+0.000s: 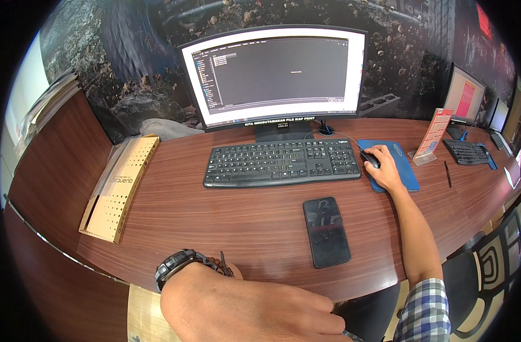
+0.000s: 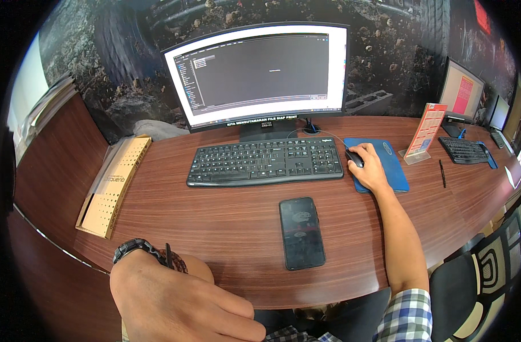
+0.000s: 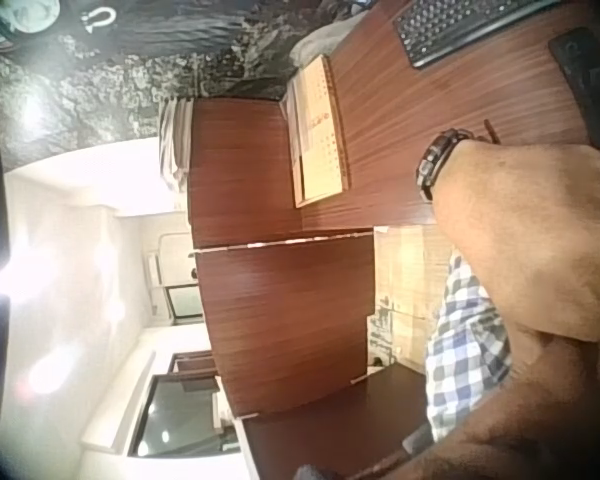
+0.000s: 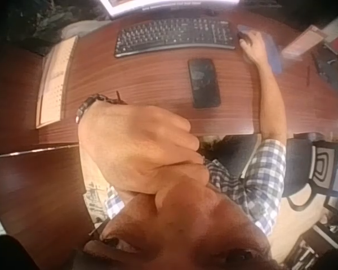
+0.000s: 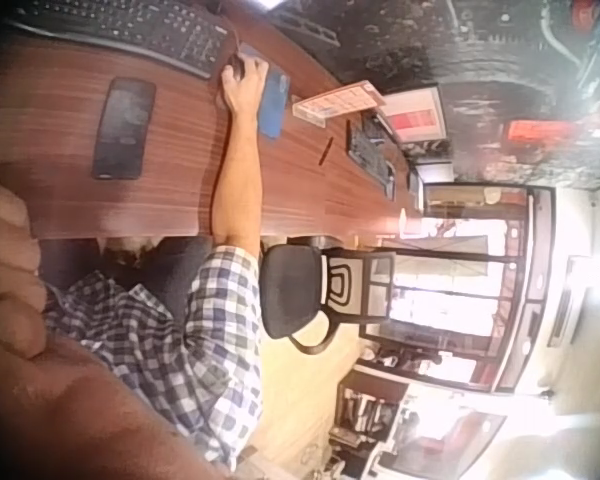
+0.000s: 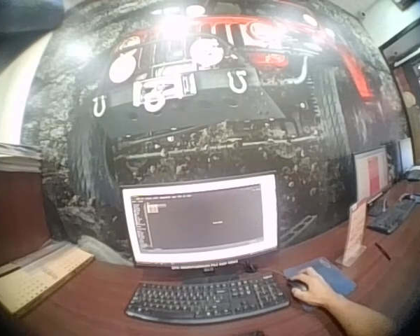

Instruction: Use a computer to manage and process print files in a print shop.

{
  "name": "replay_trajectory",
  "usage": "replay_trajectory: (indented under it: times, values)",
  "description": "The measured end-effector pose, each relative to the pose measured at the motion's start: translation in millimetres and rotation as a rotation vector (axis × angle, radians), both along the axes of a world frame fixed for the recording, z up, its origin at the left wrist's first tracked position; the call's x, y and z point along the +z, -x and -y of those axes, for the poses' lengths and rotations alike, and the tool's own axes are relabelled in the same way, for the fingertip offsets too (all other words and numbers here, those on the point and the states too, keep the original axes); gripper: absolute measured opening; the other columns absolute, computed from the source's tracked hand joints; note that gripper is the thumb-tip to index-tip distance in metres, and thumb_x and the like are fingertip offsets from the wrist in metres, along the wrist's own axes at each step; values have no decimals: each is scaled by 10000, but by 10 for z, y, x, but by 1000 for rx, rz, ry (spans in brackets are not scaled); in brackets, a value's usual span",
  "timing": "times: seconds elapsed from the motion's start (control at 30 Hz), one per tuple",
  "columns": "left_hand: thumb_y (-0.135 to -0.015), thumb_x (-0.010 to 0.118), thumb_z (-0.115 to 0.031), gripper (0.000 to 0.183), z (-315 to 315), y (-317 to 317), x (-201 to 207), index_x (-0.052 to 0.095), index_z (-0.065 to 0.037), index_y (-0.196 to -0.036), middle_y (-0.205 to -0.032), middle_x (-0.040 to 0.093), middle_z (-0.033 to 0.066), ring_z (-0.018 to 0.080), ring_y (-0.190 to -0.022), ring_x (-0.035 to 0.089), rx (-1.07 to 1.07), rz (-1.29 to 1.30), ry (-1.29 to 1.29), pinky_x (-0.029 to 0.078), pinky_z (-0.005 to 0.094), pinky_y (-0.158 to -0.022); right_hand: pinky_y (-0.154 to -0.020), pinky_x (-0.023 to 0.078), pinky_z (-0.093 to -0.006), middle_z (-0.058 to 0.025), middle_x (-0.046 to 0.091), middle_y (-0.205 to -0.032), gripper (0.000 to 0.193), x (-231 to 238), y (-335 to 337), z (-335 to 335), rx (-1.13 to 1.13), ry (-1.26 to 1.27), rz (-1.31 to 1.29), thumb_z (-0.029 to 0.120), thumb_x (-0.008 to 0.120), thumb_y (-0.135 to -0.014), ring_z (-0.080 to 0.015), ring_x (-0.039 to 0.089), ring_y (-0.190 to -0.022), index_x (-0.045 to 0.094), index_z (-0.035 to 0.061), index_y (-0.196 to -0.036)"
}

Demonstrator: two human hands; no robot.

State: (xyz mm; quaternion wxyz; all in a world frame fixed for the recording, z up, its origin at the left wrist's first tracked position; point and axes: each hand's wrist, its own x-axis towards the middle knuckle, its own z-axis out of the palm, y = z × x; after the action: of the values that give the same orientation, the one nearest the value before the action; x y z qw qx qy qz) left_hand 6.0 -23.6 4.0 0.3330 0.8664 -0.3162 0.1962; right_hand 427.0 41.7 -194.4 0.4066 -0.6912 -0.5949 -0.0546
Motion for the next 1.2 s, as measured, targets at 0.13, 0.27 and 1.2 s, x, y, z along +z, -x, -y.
replay_trajectory:
  times: [0.13,0.27,1.2]
  values:
    - [-855,638,-164,232,27,10,-66,695,35,-961,-773,621,55,192,-671,566,2,11,2,467,307,-570,-1001,488,-436,-188,578,-1230,394,-11,-22,-4,5,-6,6,177,692,-831,-390,598,-1139,686,39,-1200]
    - [-860,645,-160,226,22,12,-56,703,26,-974,-789,626,55,196,-685,572,26,32,73,472,306,-573,-1001,487,-435,-190,578,-1227,393,-11,-12,-7,6,-7,6,176,693,-829,-391,598,-1139,687,37,-1196]
    - [-830,649,-179,264,-10,-3,-95,694,50,-953,-776,633,68,199,-670,571,-24,43,25,464,313,-566,-998,487,-431,-169,578,-1229,381,-17,-22,-5,-9,5,10,193,699,-841,-378,597,-1146,685,52,-1195]
